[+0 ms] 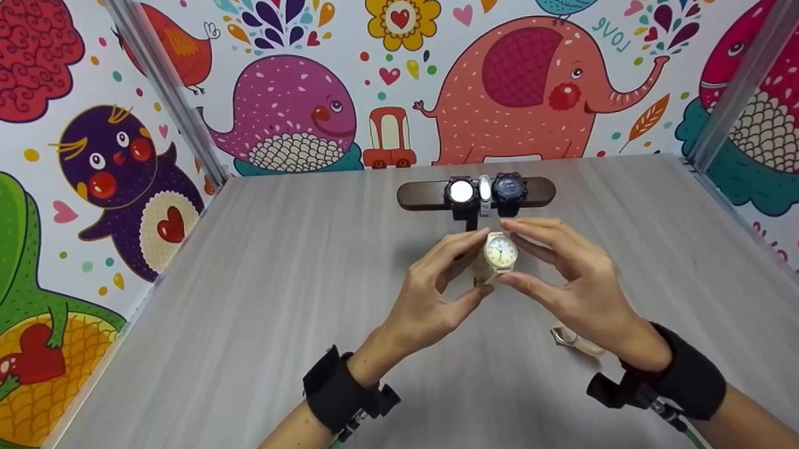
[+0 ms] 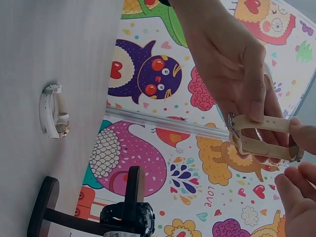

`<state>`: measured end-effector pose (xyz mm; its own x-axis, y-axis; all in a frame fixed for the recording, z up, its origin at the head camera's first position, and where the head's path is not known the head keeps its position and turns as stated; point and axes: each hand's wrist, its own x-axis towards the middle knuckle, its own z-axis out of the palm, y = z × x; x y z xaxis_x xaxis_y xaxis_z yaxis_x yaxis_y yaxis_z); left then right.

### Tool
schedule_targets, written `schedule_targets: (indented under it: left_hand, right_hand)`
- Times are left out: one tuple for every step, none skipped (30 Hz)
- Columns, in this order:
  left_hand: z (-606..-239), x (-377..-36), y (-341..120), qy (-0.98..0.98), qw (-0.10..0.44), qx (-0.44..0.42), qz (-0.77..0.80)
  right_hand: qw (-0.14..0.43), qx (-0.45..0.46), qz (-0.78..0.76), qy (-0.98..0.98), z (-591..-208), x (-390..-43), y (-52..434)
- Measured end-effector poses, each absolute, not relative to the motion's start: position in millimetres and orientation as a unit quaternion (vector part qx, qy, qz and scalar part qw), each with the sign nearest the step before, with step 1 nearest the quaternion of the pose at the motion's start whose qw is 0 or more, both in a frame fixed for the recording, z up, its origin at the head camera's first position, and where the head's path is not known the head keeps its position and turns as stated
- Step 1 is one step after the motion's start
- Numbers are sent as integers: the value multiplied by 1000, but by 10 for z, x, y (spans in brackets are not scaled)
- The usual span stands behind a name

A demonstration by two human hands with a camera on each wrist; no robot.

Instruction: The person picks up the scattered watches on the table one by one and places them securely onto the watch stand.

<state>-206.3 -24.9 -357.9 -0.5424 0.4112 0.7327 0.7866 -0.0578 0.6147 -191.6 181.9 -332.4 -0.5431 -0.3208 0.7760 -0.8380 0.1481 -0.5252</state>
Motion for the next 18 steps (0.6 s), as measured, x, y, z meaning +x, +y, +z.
schedule_targets:
  left_hand:
    - [-3577, -2062, -248, -664, 166, -452, -572]
    - [-3576, -2062, -247, -662, 167, -455, -571]
    - [-3575, -2060, -248, -661, 170, -457, -570]
    - [-3576, -2058, -248, -661, 173, -459, -567]
    - [-3577, -2055, -247, -661, 176, -461, -565]
    - [-3579, -2052, -248, -662, 181, -463, -562]
    - [-3582, -2050, -246, -662, 185, -464, -559]
    - [-3582, -2045, -245, -662, 190, -465, -556]
    - [-3580, -2039, -242, -662, 196, -466, -554]
    - [-3581, -2035, -237, -661, 203, -467, -552]
    - [-3584, -2030, -233, -661, 211, -467, -549]
    - [-3587, -2024, -229, -662, 220, -466, -544]
    - [-3593, -2019, -224, -663, 228, -465, -540]
    - [-3602, -2013, -220, -664, 237, -464, -536]
    - [-3615, -2009, -217, -667, 246, -462, -530]
    - [-3633, -2005, -215, -669, 256, -461, -524]
    - [-3650, -2000, -213, -672, 264, -459, -517]
    - [-3668, -1997, -211, -675, 272, -458, -510]
  right_hand:
    - [247, 406, 511, -716, -3319, -1915, 1816]
    - [243, 407, 509, -718, -3315, -1914, 1813]
    - [240, 408, 508, -719, -3312, -1913, 1809]
    - [237, 409, 508, -720, -3310, -1911, 1807]
    - [236, 410, 507, -720, -3309, -1908, 1805]
    - [238, 413, 506, -719, -3307, -1906, 1802]
    - [241, 418, 505, -716, -3306, -1907, 1798]
    - [246, 423, 503, -712, -3306, -1906, 1795]
    - [250, 428, 502, -709, -3308, -1907, 1793]
    - [257, 434, 500, -704, -3314, -1912, 1789]
    - [266, 440, 494, -702, -3321, -1917, 1786]
    - [276, 446, 486, -699, -3332, -1924, 1783]
    - [287, 452, 478, -696, -3346, -1933, 1780]
    - [299, 458, 469, -693, -3363, -1945, 1775]
    - [310, 465, 460, -691, -3382, -1955, 1771]
    - [320, 471, 451, -687, -3401, -1967, 1767]
    - [328, 476, 444, -684, -3417, -1976, 1763]
    - [334, 482, 441, -680, -3435, -1987, 1760]
